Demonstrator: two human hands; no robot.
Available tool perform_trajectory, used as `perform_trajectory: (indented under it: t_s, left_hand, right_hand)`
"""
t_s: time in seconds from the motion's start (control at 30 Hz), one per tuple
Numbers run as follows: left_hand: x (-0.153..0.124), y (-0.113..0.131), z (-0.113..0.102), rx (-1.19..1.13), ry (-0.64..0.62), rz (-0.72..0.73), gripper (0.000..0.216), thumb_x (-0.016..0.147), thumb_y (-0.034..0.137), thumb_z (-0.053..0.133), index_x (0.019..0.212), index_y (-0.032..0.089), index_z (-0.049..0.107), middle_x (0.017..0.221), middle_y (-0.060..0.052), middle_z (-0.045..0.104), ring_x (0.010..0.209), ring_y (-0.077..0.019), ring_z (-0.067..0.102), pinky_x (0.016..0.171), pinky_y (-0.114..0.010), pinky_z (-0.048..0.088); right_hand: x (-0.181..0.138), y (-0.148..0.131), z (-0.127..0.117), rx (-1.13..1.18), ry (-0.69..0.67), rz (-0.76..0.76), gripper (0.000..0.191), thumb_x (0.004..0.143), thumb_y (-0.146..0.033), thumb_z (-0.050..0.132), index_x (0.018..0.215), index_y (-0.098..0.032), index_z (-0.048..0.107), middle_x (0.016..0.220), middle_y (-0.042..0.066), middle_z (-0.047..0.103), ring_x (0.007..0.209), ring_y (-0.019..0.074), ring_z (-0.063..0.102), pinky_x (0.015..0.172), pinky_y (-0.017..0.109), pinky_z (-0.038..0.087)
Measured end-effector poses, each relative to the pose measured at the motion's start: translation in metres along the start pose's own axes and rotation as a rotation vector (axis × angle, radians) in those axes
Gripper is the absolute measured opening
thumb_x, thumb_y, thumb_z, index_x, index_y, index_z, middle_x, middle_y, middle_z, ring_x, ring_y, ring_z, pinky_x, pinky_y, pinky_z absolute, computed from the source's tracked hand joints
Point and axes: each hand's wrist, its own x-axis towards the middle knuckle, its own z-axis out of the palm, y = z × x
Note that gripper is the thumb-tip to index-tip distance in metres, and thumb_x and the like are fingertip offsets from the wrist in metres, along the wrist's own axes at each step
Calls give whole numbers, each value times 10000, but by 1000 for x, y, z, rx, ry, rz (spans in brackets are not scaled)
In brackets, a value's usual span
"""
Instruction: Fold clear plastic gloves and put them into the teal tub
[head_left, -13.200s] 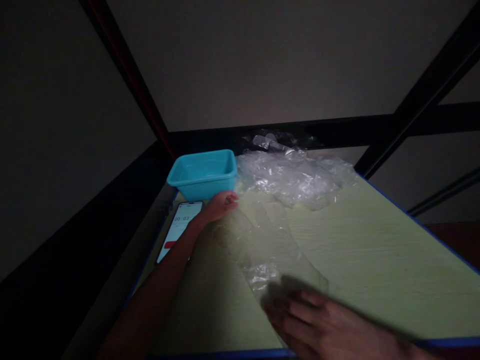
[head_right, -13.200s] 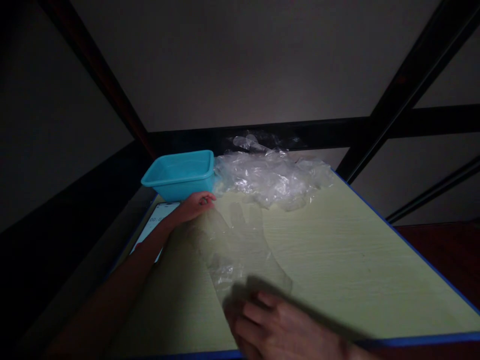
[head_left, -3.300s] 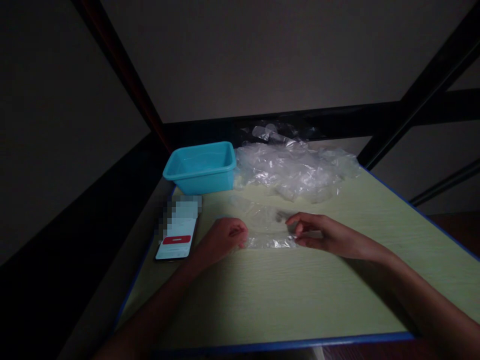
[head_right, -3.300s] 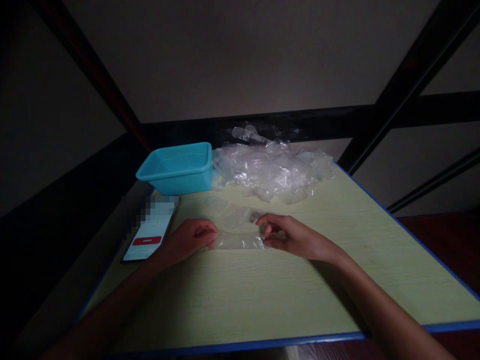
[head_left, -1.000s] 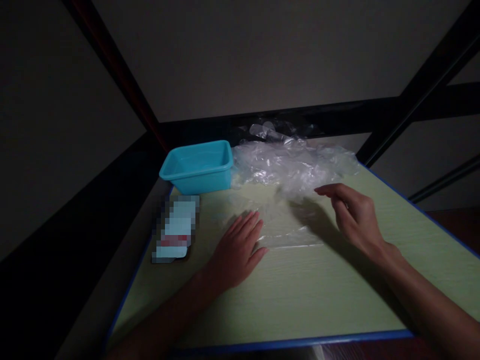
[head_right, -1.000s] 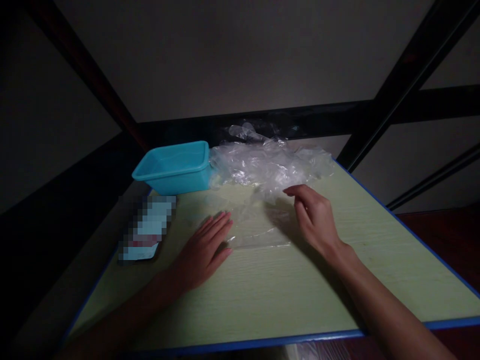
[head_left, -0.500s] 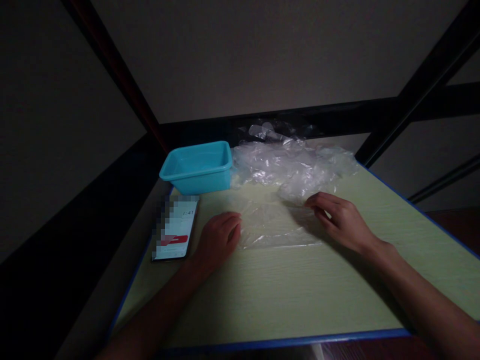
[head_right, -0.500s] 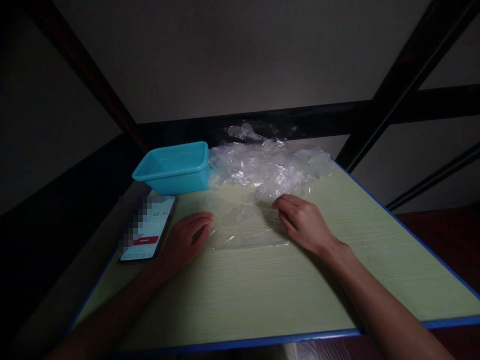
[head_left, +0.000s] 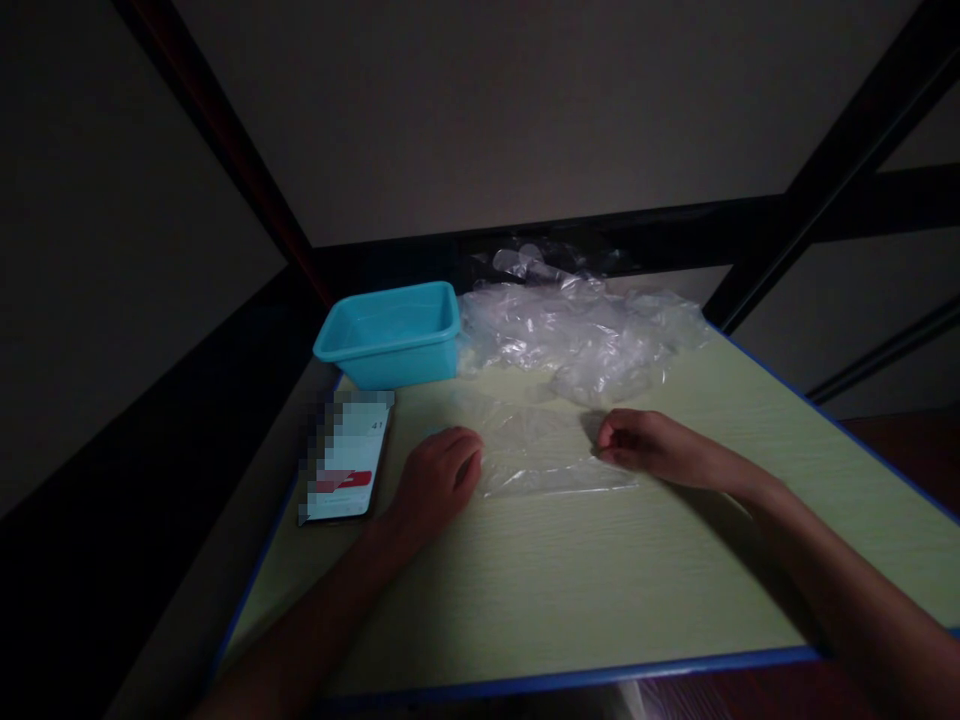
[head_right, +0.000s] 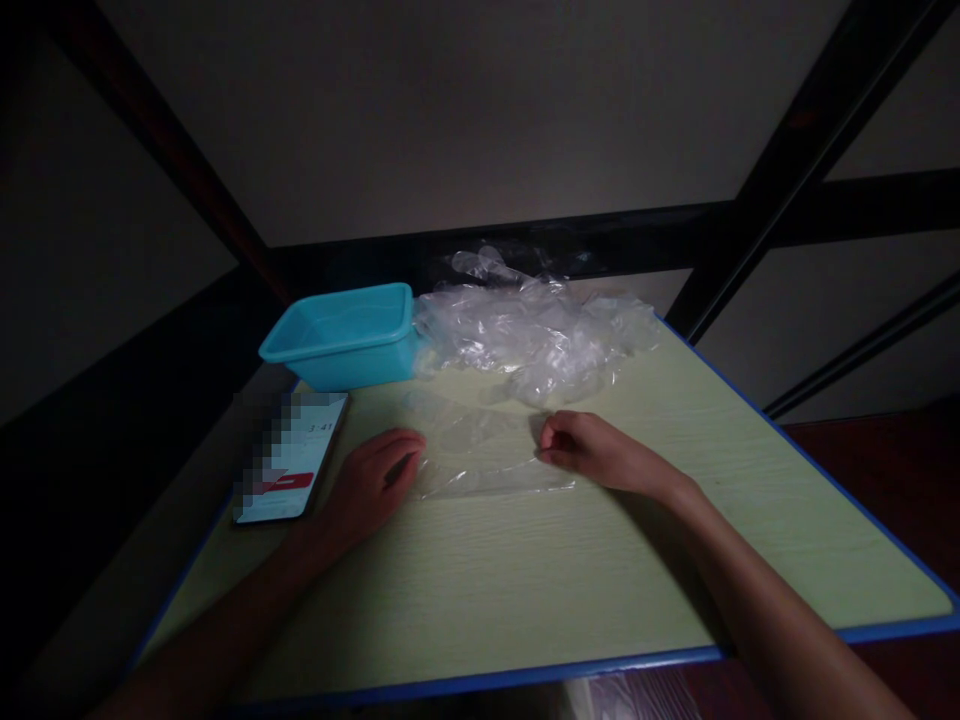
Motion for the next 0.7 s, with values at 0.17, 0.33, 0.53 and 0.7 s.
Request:
perform_trajectory:
  t_s: [0.17,0.33,0.53,0.7]
  left_hand:
    - [0,1,2,-15,-8,21,202,827,99,420,737,168,587,761,-46,649,698,-157,605,669,-274,498]
    - [0,2,3,-13,11,51,203,835,102,415,743,161,586,753,-51,647,697,-163,607,670,-278,500]
    - [-1,3,3,-23,64,92,195,840,98,420,757,154,586,756,-55,648,698,-163,609,663,-278,507]
    - [-2,14,2,-58,52,186,156,837,113,441,821,145,593,811,-73,653,746,-167,605,682,-289,519]
  right_hand:
    - [0,5,-1,-59,-19,-51,156,785,-302,511,703,-172,529,669,2,517,582,118,479,526,255,401]
    - [-3,0,-7,-36,-81,-72,197,809,-325,502,704,-164,546,746,31,532,659,141,521,590,280,445]
    - [-6,-1,-8,-35,-126,-96,207,822,-329,487,700,-168,531,769,34,518,680,140,525,604,273,449]
    - [-7,-3,-9,-23,-120,-90,173,830,-306,479,734,-173,534,751,27,536,678,145,531,614,288,454]
